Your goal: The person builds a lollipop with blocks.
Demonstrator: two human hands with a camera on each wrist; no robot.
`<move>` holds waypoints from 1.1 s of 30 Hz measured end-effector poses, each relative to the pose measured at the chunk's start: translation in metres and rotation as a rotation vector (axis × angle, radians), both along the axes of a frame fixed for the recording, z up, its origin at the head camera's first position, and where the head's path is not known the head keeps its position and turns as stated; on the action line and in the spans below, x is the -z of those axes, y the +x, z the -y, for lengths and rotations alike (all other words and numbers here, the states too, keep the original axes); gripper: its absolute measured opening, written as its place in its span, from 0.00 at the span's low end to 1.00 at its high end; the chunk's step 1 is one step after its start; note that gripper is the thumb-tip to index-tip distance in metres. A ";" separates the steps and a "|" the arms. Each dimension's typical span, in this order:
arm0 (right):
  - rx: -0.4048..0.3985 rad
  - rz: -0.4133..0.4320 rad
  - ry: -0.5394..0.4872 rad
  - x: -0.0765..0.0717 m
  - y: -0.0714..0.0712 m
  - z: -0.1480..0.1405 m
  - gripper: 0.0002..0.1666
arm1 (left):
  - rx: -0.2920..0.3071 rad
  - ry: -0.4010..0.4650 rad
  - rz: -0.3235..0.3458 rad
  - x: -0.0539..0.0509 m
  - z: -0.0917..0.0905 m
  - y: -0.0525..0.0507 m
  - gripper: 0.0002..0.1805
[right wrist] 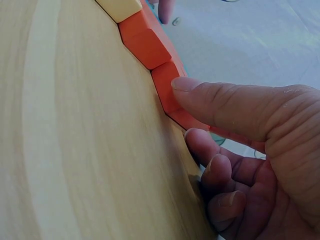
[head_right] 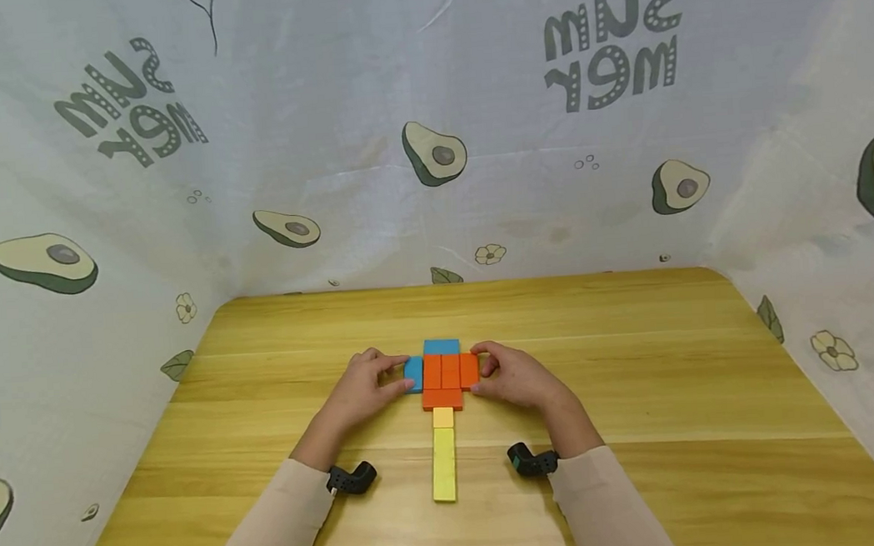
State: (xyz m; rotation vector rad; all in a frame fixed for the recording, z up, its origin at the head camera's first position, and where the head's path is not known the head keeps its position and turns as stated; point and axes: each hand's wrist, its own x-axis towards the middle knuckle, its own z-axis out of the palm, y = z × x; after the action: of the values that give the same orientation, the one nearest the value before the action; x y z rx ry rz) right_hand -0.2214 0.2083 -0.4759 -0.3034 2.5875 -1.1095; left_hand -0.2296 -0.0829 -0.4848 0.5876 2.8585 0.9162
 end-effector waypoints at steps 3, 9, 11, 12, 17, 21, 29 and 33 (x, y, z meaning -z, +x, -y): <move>0.001 0.001 0.005 0.000 0.000 0.000 0.35 | -0.001 -0.010 -0.004 0.002 0.000 -0.001 0.28; 0.009 0.004 0.011 -0.001 0.000 0.002 0.36 | -0.008 -0.011 0.009 0.003 0.000 -0.003 0.27; 0.011 0.002 0.013 -0.001 -0.001 0.002 0.36 | -0.010 -0.011 0.008 0.004 0.000 -0.004 0.27; 0.011 0.000 0.015 -0.001 -0.001 0.002 0.36 | -0.009 -0.011 0.007 0.004 0.000 -0.004 0.27; 0.004 -0.004 0.015 0.000 -0.002 0.001 0.36 | -0.010 -0.007 0.011 0.004 -0.001 -0.004 0.27; 0.002 0.000 0.004 0.001 -0.002 0.001 0.37 | -0.008 0.000 0.018 0.003 0.000 -0.003 0.27; -0.015 -0.002 -0.035 0.003 -0.004 -0.001 0.41 | -0.014 0.074 0.029 0.004 0.002 -0.001 0.28; -0.006 0.001 -0.055 0.005 -0.003 -0.005 0.40 | -0.023 0.101 0.048 0.005 0.006 0.000 0.29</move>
State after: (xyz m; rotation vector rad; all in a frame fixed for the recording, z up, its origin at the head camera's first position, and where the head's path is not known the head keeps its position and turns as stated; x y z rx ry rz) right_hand -0.2248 0.2128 -0.4806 -0.3232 2.5568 -1.1792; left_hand -0.2299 -0.0884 -0.4893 0.5351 2.7951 1.0685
